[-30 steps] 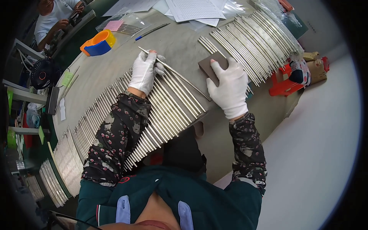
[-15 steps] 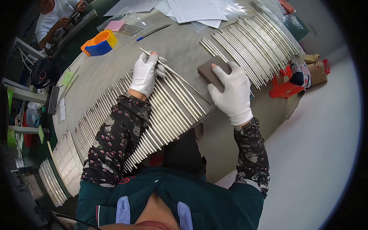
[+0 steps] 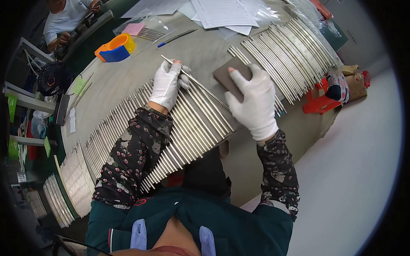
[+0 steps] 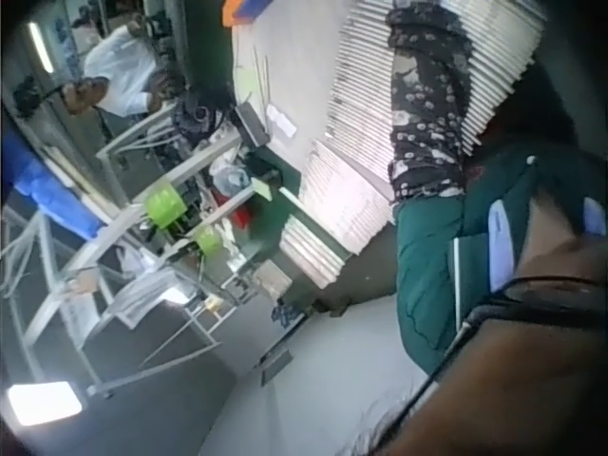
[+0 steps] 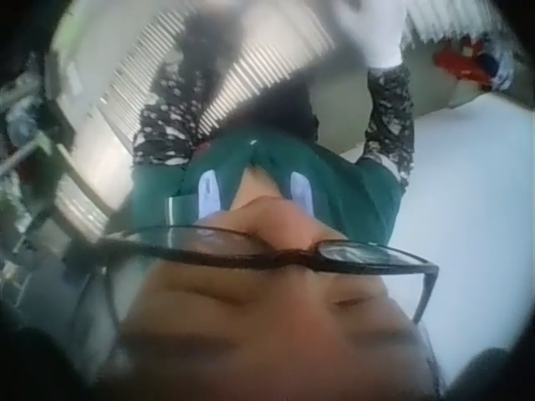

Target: The recorder uses a hand-held sanding block to sand multiple thin metal rods aligned on a workbench.

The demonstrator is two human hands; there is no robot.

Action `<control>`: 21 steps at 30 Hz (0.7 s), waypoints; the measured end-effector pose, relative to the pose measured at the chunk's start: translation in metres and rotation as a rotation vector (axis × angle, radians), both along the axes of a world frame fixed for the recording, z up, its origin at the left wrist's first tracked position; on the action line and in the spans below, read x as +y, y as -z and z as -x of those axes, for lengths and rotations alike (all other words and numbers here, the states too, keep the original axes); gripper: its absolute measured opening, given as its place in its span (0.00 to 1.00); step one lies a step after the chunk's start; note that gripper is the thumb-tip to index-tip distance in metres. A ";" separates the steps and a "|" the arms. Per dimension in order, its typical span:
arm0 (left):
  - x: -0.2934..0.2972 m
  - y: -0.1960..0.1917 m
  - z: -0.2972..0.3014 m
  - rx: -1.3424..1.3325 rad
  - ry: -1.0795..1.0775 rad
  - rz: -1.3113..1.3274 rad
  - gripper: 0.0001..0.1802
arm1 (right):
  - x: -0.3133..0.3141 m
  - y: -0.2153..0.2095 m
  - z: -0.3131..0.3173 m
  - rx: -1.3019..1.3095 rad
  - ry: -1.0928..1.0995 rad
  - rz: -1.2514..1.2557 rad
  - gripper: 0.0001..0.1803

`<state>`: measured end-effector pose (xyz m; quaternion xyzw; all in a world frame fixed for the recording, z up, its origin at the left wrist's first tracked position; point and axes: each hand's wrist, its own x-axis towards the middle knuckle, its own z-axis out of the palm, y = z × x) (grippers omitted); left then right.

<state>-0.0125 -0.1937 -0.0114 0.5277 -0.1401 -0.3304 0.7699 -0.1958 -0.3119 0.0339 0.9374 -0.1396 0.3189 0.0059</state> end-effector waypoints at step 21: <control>-0.003 0.000 0.002 -0.067 0.007 -0.014 0.12 | -0.006 0.003 0.001 -0.010 0.066 0.041 0.27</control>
